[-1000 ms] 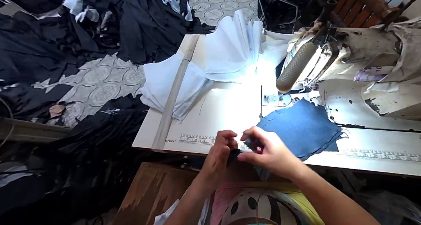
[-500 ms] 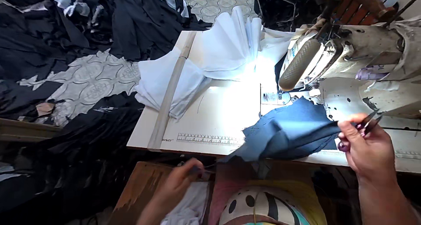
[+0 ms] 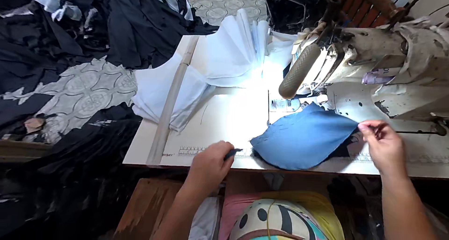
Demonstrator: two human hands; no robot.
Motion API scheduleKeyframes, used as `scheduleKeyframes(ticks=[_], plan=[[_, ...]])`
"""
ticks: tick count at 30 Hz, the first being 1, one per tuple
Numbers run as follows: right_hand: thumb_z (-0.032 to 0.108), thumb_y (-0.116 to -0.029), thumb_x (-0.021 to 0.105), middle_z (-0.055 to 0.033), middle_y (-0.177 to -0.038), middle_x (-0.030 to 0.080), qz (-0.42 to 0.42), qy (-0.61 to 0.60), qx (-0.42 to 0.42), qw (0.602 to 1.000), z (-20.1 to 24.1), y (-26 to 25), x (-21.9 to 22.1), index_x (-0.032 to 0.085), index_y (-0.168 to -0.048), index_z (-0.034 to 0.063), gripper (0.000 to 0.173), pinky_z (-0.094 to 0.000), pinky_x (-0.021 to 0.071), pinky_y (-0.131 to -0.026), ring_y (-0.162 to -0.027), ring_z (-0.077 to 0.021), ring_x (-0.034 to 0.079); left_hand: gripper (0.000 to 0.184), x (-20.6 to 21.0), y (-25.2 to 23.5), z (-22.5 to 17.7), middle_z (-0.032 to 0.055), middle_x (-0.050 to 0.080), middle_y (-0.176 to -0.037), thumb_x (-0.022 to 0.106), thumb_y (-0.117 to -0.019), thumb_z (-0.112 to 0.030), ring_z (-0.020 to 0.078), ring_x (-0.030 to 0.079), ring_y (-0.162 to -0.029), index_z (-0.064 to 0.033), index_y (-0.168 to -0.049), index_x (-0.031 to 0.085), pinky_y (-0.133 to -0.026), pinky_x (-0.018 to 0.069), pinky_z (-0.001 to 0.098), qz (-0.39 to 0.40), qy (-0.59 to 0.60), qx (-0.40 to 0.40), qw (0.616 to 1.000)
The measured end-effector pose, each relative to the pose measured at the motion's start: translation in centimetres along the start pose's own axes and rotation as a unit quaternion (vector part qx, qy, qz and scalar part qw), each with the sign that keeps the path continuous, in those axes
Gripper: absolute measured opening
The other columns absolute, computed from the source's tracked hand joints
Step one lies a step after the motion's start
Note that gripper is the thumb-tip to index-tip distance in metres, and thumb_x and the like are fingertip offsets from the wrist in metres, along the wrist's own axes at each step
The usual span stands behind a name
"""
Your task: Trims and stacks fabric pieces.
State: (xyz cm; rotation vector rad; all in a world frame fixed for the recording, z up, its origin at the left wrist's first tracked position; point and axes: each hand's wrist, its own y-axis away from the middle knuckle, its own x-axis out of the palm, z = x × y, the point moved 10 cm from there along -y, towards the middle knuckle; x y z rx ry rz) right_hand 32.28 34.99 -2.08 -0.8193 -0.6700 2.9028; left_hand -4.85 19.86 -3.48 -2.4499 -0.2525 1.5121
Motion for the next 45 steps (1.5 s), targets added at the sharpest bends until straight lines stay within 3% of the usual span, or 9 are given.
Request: scheduleKeyframes(ticks=[5,8,10,13,22,26,32,38,45], plan=[[0.012,-0.0991,0.06,0.0202,-0.093,0.062,-0.037,-0.114,-0.046,0.992,1.4,-1.3,-1.1,0.06,-0.104,0.0082,0.007,-0.0073,0.0489,-0.072,-0.079,0.0154,0.056,0.032,-3.2,-0.8,-0.7,0.0141,0.067,-0.08,0.048,-0.0991,-0.022,0.0254,0.066,-0.069,-0.0005,-0.094,0.071,-0.061,0.0539,0.036,-0.118,-0.021,0.041,0.992],[0.012,-0.0994,0.059,-0.0042,-0.094,0.066,0.014,0.03,-0.04,0.999,-0.1,-0.1,0.0,0.063,-0.102,-0.0093,0.022,-0.0135,0.048,-0.073,-0.08,0.0042,0.056,0.027,-0.8,-0.4,0.1,0.0155,0.069,-0.081,0.053,-0.0939,-0.018,0.0317,0.07,-0.071,0.0007,-0.092,0.072,-0.061,0.0566,0.0459,-0.052,-0.022,0.024,0.998],[0.012,-0.0987,0.062,-0.0264,-0.098,0.07,0.031,0.175,-0.02,0.984,-0.4,0.6,0.3,0.068,-0.108,-0.012,0.027,-0.0457,0.054,-0.075,-0.081,-0.0302,0.068,0.022,0.8,0.1,0.8,0.0162,0.07,-0.082,0.057,-0.0913,-0.015,0.0348,0.071,-0.074,0.0012,-0.092,0.072,-0.061,0.057,0.0508,-0.004,-0.02,0.01,1.0],[0.038,-0.1,0.059,-0.0265,-0.082,0.068,0.019,0.226,-0.063,0.972,4.5,0.7,0.8,0.068,-0.109,-0.0096,0.049,-0.0522,0.0489,-0.061,-0.067,-0.0371,0.064,0.021,1.0,0.1,0.7,0.0156,0.069,-0.081,0.058,-0.0902,-0.015,0.0343,0.071,-0.073,0.0011,-0.092,0.071,-0.06,0.0563,0.05,0.007,-0.029,0.006,1.0],[0.043,-0.1095,0.04,-0.0237,-0.099,0.07,0.547,0.262,-0.101,0.789,13.8,6.9,23.1,0.065,-0.116,-0.0009,0.051,-0.0573,0.0497,-0.084,-0.101,-0.0419,0.069,0.021,-0.4,0.1,-1.4,0.0143,0.068,-0.079,0.058,-0.0903,-0.015,0.0321,0.07,-0.069,0.0003,-0.091,0.071,-0.058,0.0563,0.047,-0.021,-0.027,0.01,0.999],[0.05,-0.0961,0.061,-0.0098,-0.069,0.063,0.346,0.054,-0.195,0.916,16.4,4.4,18.6,0.069,-0.096,0.002,0.048,-0.0444,0.0473,-0.056,-0.062,-0.026,0.063,0.035,-0.2,1.2,0.0,0.0103,0.065,-0.08,0.063,-0.0923,-0.016,0.0209,0.062,-0.065,0.005,-0.12,0.061,-0.061,0.0545,0.0365,-0.002,0.106,-0.052,0.993],[0.01,-0.0837,0.069,-0.0106,-0.077,0.064,0.301,-0.149,-0.239,0.911,19.8,6.9,17.7,0.069,-0.091,-0.0004,0.012,-0.0307,0.048,-0.055,-0.064,-0.0162,0.062,0.046,1.2,1.3,-4.1,0.0043,0.069,-0.101,0.068,-0.0902,-0.011,-0.0039,0.065,-0.092,0.0051,-0.129,0.049,-0.083,0.0538,0.0144,-0.016,0.366,0.021,0.93],[0.031,-0.102,0.059,0.024,-0.098,0.066,0.153,-0.328,-0.183,0.914,17.6,2.9,5.1,0.07,-0.109,0.0315,0.013,-0.0068,0.0466,-0.08,-0.092,0.0125,0.059,0.025,13.2,12.9,3.0,0.0243,0.07,-0.116,0.056,-0.1014,-0.009,0.0377,0.067,-0.114,0.0053,-0.117,0.07,-0.104,0.0471,0.058,0.359,0.28,-0.159,0.876],[0.007,-0.099,0.039,0.017,-0.073,0.07,-0.011,-0.321,0.088,0.943,6.4,-0.9,0.7,0.064,-0.086,0.0273,0.035,-0.011,0.052,-0.056,-0.06,0.0062,0.062,0.026,-6.6,6.7,1.0,-0.0192,0.066,-0.103,0.048,-0.1073,-0.042,-0.0169,0.059,-0.092,-0.0247,-0.121,0.063,-0.081,0.0492,0.0051,-0.075,0.32,0.034,0.944]])
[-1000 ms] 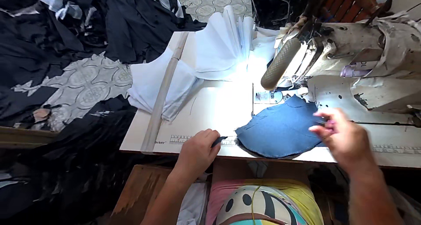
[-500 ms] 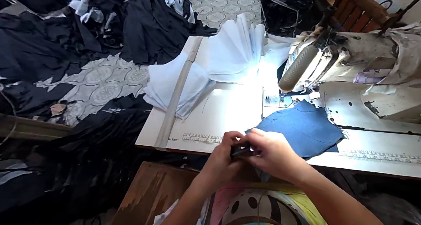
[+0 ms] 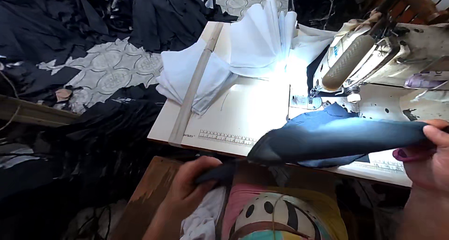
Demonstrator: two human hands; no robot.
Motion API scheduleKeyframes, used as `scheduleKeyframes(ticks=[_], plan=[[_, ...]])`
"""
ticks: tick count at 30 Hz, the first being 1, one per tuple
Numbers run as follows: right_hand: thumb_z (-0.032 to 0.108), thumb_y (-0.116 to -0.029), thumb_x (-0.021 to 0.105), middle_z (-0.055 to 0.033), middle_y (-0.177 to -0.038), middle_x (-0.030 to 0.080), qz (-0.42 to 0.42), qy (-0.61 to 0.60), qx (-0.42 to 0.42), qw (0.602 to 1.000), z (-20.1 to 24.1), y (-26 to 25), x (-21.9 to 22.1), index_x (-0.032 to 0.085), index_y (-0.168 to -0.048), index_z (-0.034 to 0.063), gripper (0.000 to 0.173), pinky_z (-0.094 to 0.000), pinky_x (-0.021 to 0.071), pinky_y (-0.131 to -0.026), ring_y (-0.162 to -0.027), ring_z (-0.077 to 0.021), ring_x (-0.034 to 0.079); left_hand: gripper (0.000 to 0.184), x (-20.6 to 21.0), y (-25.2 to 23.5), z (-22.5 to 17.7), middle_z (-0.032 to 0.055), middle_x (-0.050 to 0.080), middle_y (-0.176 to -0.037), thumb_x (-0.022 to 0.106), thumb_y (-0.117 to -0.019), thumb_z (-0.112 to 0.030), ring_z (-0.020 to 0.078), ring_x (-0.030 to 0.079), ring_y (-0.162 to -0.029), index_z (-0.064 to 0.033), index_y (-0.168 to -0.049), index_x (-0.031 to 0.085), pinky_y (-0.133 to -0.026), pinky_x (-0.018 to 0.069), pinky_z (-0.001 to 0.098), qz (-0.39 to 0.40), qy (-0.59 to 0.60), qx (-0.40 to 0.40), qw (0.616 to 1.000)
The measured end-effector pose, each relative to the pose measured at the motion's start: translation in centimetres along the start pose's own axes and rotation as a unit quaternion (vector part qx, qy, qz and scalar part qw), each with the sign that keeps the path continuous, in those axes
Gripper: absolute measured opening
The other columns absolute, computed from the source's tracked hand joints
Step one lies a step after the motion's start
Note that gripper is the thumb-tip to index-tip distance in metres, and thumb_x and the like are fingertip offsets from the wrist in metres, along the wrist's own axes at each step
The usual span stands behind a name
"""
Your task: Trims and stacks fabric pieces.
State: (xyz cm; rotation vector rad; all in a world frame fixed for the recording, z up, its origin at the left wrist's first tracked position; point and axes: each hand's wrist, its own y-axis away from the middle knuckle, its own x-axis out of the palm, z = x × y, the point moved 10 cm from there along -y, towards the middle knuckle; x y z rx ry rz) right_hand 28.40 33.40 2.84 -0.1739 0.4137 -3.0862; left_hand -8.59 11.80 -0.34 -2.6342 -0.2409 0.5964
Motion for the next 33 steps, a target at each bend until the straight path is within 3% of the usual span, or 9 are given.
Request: scheduleKeyframes(ticks=[4,7,14,19,23,25,26,28,33], plan=[[0.005,-0.0987,0.044,0.0199,-0.067,0.06,-0.029,0.128,0.026,0.991,-2.3,-0.6,-2.3,0.058,-0.093,0.0182,0.02,-0.0094,0.0444,-0.05,-0.052,0.0092,0.051,0.02,1.2,-4.0,0.9,0.0114,0.068,-0.077,0.062,-0.0924,-0.02,0.0224,0.067,-0.067,-0.0029,-0.091,0.071,-0.06,0.0555,0.0376,0.011,-0.29,0.029,0.957],[0.005,-0.0985,0.055,0.0079,-0.074,0.053,0.018,0.281,0.083,0.956,-6.8,-0.1,-3.5,0.062,-0.104,-0.0043,0.013,-0.01,0.0397,-0.052,-0.054,0.0082,0.045,0.015,4.2,-3.8,5.1,0.02,0.07,-0.082,0.076,-0.0792,-0.004,0.0416,0.071,-0.074,0.0012,-0.093,0.074,-0.062,0.0553,0.0605,0.095,-0.356,-0.072,0.927],[0.004,-0.0976,0.052,0.0178,-0.073,0.061,-0.042,0.173,0.042,0.983,-4.0,-1.3,-4.1,0.062,-0.096,0.0123,0.013,-0.008,0.0454,-0.051,-0.054,0.0103,0.052,0.023,1.2,-4.5,2.1,0.0188,0.067,-0.079,0.059,-0.0947,-0.017,0.0295,0.066,-0.073,0.0,-0.099,0.073,-0.068,0.054,0.0367,-0.133,-0.367,0.065,0.918],[0.005,-0.0974,0.057,0.0049,-0.077,0.056,0.042,0.299,0.089,0.949,-7.4,-0.7,-4.4,0.064,-0.104,-0.0041,0.013,-0.011,0.0401,-0.056,-0.058,0.0069,0.046,0.022,3.1,-4.0,5.3,0.021,0.07,-0.084,0.07,-0.0811,-0.006,0.0404,0.071,-0.076,0.0012,-0.101,0.076,-0.064,0.0566,0.0547,-0.027,-0.379,-0.021,0.925],[0.009,-0.0982,0.057,-0.0038,-0.081,0.059,0.07,0.412,0.063,0.906,-7.7,-0.7,-4.5,0.067,-0.102,-0.0066,0.018,-0.0177,0.0386,-0.063,-0.067,0.002,0.046,0.024,3.6,-3.8,5.7,0.0188,0.07,-0.083,0.069,-0.0769,-0.006,0.0387,0.071,-0.075,-0.0004,-0.1,0.076,-0.062,0.0563,0.0527,-0.014,-0.377,-0.025,0.926],[0.012,-0.0977,0.06,-0.0098,-0.085,0.062,0.056,0.48,0.034,0.875,-6.4,-0.9,-4.5,0.068,-0.105,-0.0035,0.019,-0.0319,0.0433,-0.068,-0.073,-0.0112,0.053,0.022,3.4,-4.1,5.0,0.0179,0.069,-0.082,0.067,-0.0798,-0.008,0.0372,0.07,-0.074,-0.0011,-0.099,0.076,-0.062,0.0562,0.0504,-0.019,-0.377,-0.015,0.926],[0.013,-0.0963,0.064,-0.0222,-0.094,0.068,0.045,0.51,0.014,0.859,-5.2,-0.7,-3.8,0.069,-0.112,-0.0051,0.025,-0.0522,0.0482,-0.073,-0.082,-0.0306,0.064,0.022,3.4,-4.3,4.8,0.0177,0.069,-0.082,0.068,-0.0797,-0.007,0.0372,0.07,-0.074,-0.001,-0.099,0.076,-0.062,0.0564,0.0502,-0.019,-0.378,-0.013,0.925],[0.025,-0.0947,0.07,-0.0329,-0.105,0.068,0.053,0.538,-0.034,0.841,-3.0,0.3,-0.7,0.065,-0.122,-0.0072,0.043,-0.0703,0.0479,-0.077,-0.093,-0.0513,0.068,0.022,3.5,-4.2,4.7,0.0174,0.069,-0.081,0.068,-0.0783,-0.006,0.0369,0.07,-0.073,-0.0013,-0.099,0.077,-0.062,0.0564,0.0501,-0.018,-0.384,-0.009,0.923],[0.042,-0.093,0.067,-0.0169,-0.08,0.07,0.307,0.508,-0.15,0.791,-2.6,6.2,16.0,0.072,-0.095,0.0012,0.042,-0.0545,0.0545,-0.066,-0.077,-0.0362,0.072,0.023,4.1,-3.9,4.9,0.0171,0.069,-0.08,0.068,-0.0789,-0.008,0.0364,0.07,-0.072,-0.001,-0.099,0.077,-0.061,0.0562,0.0499,-0.014,-0.379,-0.011,0.925]])
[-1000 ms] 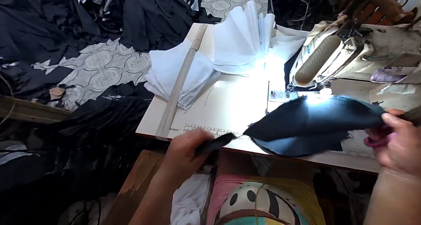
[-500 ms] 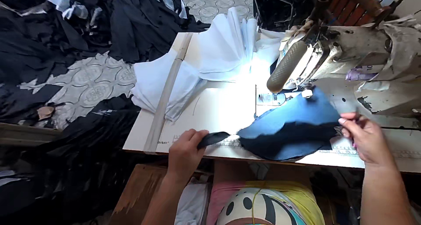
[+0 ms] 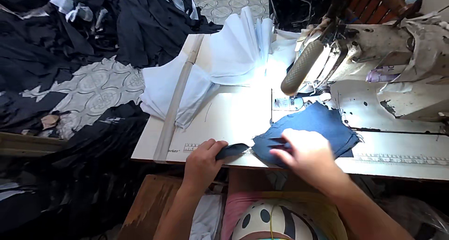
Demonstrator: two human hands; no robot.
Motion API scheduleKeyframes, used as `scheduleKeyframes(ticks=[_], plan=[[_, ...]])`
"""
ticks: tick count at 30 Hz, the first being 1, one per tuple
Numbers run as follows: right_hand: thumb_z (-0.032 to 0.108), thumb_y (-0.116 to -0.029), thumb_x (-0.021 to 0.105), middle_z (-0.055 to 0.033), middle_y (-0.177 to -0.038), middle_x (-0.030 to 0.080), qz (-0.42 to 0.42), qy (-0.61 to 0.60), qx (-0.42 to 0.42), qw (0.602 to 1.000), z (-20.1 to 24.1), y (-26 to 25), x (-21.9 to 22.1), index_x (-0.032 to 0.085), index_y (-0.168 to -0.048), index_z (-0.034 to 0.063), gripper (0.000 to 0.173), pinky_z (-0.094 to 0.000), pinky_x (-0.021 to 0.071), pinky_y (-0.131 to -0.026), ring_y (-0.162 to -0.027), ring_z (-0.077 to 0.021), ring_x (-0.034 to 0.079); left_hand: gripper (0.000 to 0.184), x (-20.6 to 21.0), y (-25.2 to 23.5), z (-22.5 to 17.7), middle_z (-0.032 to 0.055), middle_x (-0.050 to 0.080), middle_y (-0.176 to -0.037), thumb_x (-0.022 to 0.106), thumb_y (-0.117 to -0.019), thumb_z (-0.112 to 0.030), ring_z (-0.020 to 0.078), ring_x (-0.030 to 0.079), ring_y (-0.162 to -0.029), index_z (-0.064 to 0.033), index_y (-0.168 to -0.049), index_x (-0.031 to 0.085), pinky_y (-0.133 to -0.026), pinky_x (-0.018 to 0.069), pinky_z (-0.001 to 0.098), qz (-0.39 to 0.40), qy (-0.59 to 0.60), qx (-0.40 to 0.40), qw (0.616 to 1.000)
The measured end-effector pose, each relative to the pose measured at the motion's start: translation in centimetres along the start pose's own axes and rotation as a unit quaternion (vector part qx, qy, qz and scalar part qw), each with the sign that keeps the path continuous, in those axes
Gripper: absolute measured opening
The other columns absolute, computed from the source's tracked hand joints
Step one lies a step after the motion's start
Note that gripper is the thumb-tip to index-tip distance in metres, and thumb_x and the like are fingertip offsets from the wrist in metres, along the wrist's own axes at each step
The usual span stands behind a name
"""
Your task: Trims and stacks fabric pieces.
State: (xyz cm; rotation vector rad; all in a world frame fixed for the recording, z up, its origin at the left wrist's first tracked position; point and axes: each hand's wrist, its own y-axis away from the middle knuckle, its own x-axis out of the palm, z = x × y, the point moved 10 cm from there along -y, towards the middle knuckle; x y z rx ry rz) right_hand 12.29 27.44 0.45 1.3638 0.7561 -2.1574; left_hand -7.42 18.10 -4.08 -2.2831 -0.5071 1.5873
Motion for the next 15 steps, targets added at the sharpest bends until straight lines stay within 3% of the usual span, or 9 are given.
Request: scheduleKeyframes(ticks=[2,3,5,8,9,11,12,15], plan=[[0.04,-0.1034,0.056,-0.0222,-0.099,0.071,0.233,0.021,0.021,0.972,2.6,-1.6,4.7,0.067,-0.114,-0.0006,0.044,-0.0561,0.0491,-0.086,-0.1,-0.0405,0.068,0.022,-0.3,-0.1,-0.2,0.0175,0.069,-0.081,0.068,-0.0796,-0.008,0.0365,0.07,-0.072,-0.0006,-0.099,0.076,-0.061,0.0563,0.05,-0.003,0.001,-0.005,1.0],[0.039,-0.1062,0.052,-0.0242,-0.109,0.069,0.31,0.03,0.035,0.95,2.9,-2.0,6.6,0.063,-0.122,-0.0012,0.045,-0.0569,0.0464,-0.093,-0.109,-0.0418,0.065,0.022,-0.5,0.1,-0.3,0.0174,0.069,-0.081,0.067,-0.0799,-0.008,0.0364,0.07,-0.072,-0.0004,-0.099,0.076,-0.061,0.0565,0.0497,-0.006,0.001,-0.005,1.0],[0.039,-0.1082,0.046,-0.0251,-0.11,0.069,0.36,0.04,0.041,0.931,2.6,-2.5,8.6,0.063,-0.123,-0.0004,0.045,-0.0587,0.0469,-0.093,-0.112,-0.0431,0.065,0.021,-0.7,0.3,-0.2,0.0164,0.069,-0.08,0.067,-0.0807,-0.01,0.0353,0.07,-0.072,-0.001,-0.097,0.077,-0.062,0.057,0.0479,-0.018,-0.003,-0.005,1.0],[0.043,-0.1065,0.049,-0.0235,-0.101,0.07,0.299,-0.025,0.028,0.954,1.3,-2.5,7.7,0.066,-0.113,-0.0009,0.048,-0.0575,0.049,-0.085,-0.103,-0.0408,0.068,0.021,-0.9,1.0,0.3,0.0154,0.07,-0.08,0.066,-0.0818,-0.012,0.0328,0.07,-0.072,-0.0012,-0.096,0.077,-0.063,0.0575,0.0449,-0.042,0.004,-0.014,0.999],[0.045,-0.1032,0.054,-0.0197,-0.094,0.07,0.234,-0.095,0.021,0.967,0.8,-2.4,6.6,0.068,-0.11,-0.0003,0.048,-0.0534,0.0495,-0.079,-0.093,-0.0358,0.069,0.022,-1.1,1.2,0.3,0.0154,0.07,-0.081,0.065,-0.0819,-0.013,0.0318,0.071,-0.073,-0.0008,-0.097,0.076,-0.064,0.0576,0.0437,-0.052,0.01,-0.016,0.998],[0.049,-0.0953,0.064,-0.0056,-0.087,0.065,0.147,-0.27,0.013,0.952,0.7,-1.8,5.0,0.067,-0.113,0.0048,0.048,-0.0378,0.0477,-0.071,-0.078,-0.0167,0.06,0.024,-1.7,1.2,-1.0,0.0155,0.07,-0.081,0.067,-0.0799,-0.013,0.0287,0.069,-0.073,0.0006,-0.098,0.075,-0.065,0.0572,0.039,-0.081,0.041,-0.005,0.996],[0.046,-0.0939,0.066,-0.0022,-0.086,0.065,0.129,-0.331,-0.003,0.935,1.6,-1.3,4.6,0.068,-0.115,0.0048,0.046,-0.0319,0.0479,-0.069,-0.075,-0.0102,0.058,0.024,-1.9,1.2,-2.3,0.0153,0.07,-0.082,0.068,-0.0803,-0.014,0.0261,0.069,-0.074,0.001,-0.098,0.073,-0.067,0.0575,0.0358,-0.094,0.072,0.009,0.993],[0.017,-0.0919,0.066,-0.0045,-0.074,0.062,0.07,-0.393,-0.074,0.914,4.5,-0.3,2.7,0.067,-0.095,0.0,0.017,-0.0226,0.0436,-0.06,-0.064,-0.0055,0.054,0.025,-1.1,1.1,-6.4,0.0053,0.07,-0.092,0.068,-0.0922,-0.025,0.0056,0.067,-0.088,-0.0056,-0.108,0.065,-0.081,0.0555,0.0185,-0.063,0.253,0.043,0.964]])
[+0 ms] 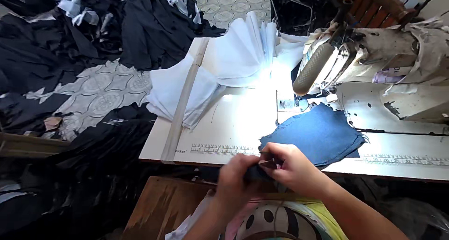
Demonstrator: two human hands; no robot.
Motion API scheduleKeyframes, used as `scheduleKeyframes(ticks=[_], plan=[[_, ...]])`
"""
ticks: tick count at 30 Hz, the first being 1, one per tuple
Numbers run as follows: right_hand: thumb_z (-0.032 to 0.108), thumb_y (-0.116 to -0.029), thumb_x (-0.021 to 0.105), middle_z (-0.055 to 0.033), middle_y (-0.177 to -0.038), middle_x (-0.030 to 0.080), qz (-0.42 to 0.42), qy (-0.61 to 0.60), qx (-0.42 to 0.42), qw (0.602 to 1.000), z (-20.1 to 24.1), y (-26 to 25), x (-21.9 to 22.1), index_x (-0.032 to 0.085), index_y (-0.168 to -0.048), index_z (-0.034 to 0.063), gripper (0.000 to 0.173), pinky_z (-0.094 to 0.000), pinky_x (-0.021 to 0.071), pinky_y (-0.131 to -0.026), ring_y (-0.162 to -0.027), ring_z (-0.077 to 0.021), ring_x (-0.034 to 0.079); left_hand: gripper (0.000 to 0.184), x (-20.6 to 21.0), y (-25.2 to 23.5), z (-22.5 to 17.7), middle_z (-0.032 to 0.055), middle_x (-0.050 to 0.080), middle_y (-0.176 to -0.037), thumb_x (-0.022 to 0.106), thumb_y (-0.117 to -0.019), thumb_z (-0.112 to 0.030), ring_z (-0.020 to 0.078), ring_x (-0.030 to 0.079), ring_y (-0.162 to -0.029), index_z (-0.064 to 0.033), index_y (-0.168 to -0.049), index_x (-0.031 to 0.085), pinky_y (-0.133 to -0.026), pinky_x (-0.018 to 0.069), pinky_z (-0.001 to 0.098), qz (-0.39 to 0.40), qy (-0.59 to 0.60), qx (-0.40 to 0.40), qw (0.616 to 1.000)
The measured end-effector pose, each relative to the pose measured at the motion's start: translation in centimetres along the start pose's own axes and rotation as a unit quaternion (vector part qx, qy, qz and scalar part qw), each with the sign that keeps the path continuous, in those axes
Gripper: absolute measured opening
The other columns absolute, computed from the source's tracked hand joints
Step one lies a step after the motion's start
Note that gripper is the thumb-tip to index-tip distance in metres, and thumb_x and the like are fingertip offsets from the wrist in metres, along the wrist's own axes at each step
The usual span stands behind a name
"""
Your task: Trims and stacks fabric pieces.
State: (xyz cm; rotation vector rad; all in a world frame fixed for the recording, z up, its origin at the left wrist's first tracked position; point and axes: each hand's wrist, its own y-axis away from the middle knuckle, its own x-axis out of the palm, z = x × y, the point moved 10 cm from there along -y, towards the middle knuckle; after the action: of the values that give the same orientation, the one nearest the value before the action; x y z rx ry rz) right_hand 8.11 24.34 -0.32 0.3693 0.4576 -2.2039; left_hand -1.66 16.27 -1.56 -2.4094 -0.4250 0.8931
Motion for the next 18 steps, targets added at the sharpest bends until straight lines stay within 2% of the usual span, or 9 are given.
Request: scheduleKeyframes(ticks=[2,4,6,8,10,12,13,16,18], plan=[[0.012,-0.0939,0.063,-0.0038,-0.07,0.059,-0.025,-0.005,-0.077,0.997,2.6,1.1,-1.8,0.063,-0.089,-0.0004,0.013,-0.0129,0.0408,-0.057,-0.062,0.0,0.051,0.034,3.0,1.3,-0.2,0.0044,0.073,-0.101,0.072,-0.09,-0.024,0.0011,0.068,-0.096,-0.0039,-0.116,0.065,-0.085,0.0564,0.0191,0.119,0.151,-0.043,0.98],[0.017,-0.1021,0.059,-0.0001,-0.075,0.056,-0.047,-0.042,-0.126,0.99,4.6,3.4,-4.7,0.058,-0.094,0.0028,0.017,-0.0068,0.0414,-0.061,-0.067,0.006,0.051,0.031,5.7,4.6,1.6,0.0084,0.073,-0.107,0.07,-0.0919,-0.016,0.0097,0.07,-0.101,-0.0001,-0.118,0.067,-0.091,0.0575,0.0306,0.265,0.213,-0.106,0.934],[0.025,-0.1044,0.058,0.0111,-0.085,0.061,-0.1,-0.064,-0.126,0.985,5.5,6.2,-8.5,0.061,-0.102,0.0138,0.012,-0.0031,0.0443,-0.069,-0.077,0.0132,0.055,0.021,6.9,9.0,5.8,0.0167,0.074,-0.104,0.06,-0.0974,-0.007,0.0261,0.072,-0.1,0.0042,-0.112,0.07,-0.093,0.0559,0.0471,0.361,0.167,-0.183,0.899],[0.031,-0.1023,0.061,0.0221,-0.093,0.066,-0.162,-0.063,-0.098,0.98,5.2,8.6,-12.5,0.067,-0.107,0.0256,0.01,-0.0038,0.0468,-0.074,-0.085,0.0151,0.058,0.029,5.8,12.7,10.1,0.0243,0.072,-0.105,0.049,-0.1049,-0.01,0.0369,0.071,-0.102,0.0085,-0.112,0.07,-0.096,0.0521,0.0572,0.392,0.104,-0.268,0.874],[0.035,-0.1001,0.064,0.0256,-0.094,0.067,-0.17,-0.059,-0.073,0.981,4.0,10.1,-15.6,0.069,-0.109,0.0306,0.011,-0.0044,0.048,-0.073,-0.084,0.015,0.06,0.034,2.1,11.4,9.5,0.0184,0.072,-0.091,0.045,-0.1061,-0.015,0.0236,0.071,-0.086,0.0076,-0.106,0.07,-0.083,0.0559,0.045,0.332,0.104,-0.261,0.901],[0.038,-0.0978,0.067,0.0254,-0.094,0.069,-0.144,-0.06,-0.058,0.986,2.7,11.1,-18.0,0.071,-0.109,0.0316,0.014,-0.0051,0.0497,-0.072,-0.082,0.0144,0.061,0.044,-1.8,7.6,4.7,0.0027,0.064,-0.077,0.039,-0.1107,-0.034,-0.0026,0.061,-0.074,-0.0019,-0.096,0.065,-0.071,0.0512,0.0165,0.285,0.19,-0.161,0.926],[0.04,-0.0962,0.069,0.0251,-0.093,0.07,-0.138,-0.051,-0.052,0.988,2.1,11.3,-19.3,0.072,-0.108,0.0324,0.014,-0.0055,0.0499,-0.072,-0.081,0.0138,0.062,0.043,-3.2,5.6,2.0,0.0003,0.062,-0.077,0.038,-0.1107,-0.037,-0.0066,0.059,-0.076,-0.0046,-0.096,0.062,-0.071,0.0484,0.011,0.29,0.255,-0.105,0.916],[0.044,-0.0918,0.072,0.0292,-0.091,0.07,-0.171,0.009,-0.003,0.985,-0.7,11.0,-22.7,0.072,-0.099,0.0406,0.008,-0.0047,0.049,-0.07,-0.079,0.0164,0.061,0.033,-4.2,2.2,-0.4,-0.003,0.061,-0.08,0.045,-0.1094,-0.034,-0.0098,0.057,-0.076,-0.0077,-0.1,0.061,-0.071,0.0459,0.0064,0.304,0.292,-0.04,0.906],[0.014,-0.0848,0.073,0.0231,-0.081,0.069,-0.235,0.025,0.07,0.969,-3.9,9.7,-24.0,0.067,-0.086,0.0289,0.017,-0.0088,0.0518,-0.068,-0.073,0.0123,0.061,0.033,-3.1,1.6,3.1,-0.0053,0.059,-0.071,0.05,-0.1068,-0.034,-0.0113,0.052,-0.065,-0.007,-0.092,0.063,-0.062,0.0433,0.0062,0.236,0.18,-0.092,0.95]])
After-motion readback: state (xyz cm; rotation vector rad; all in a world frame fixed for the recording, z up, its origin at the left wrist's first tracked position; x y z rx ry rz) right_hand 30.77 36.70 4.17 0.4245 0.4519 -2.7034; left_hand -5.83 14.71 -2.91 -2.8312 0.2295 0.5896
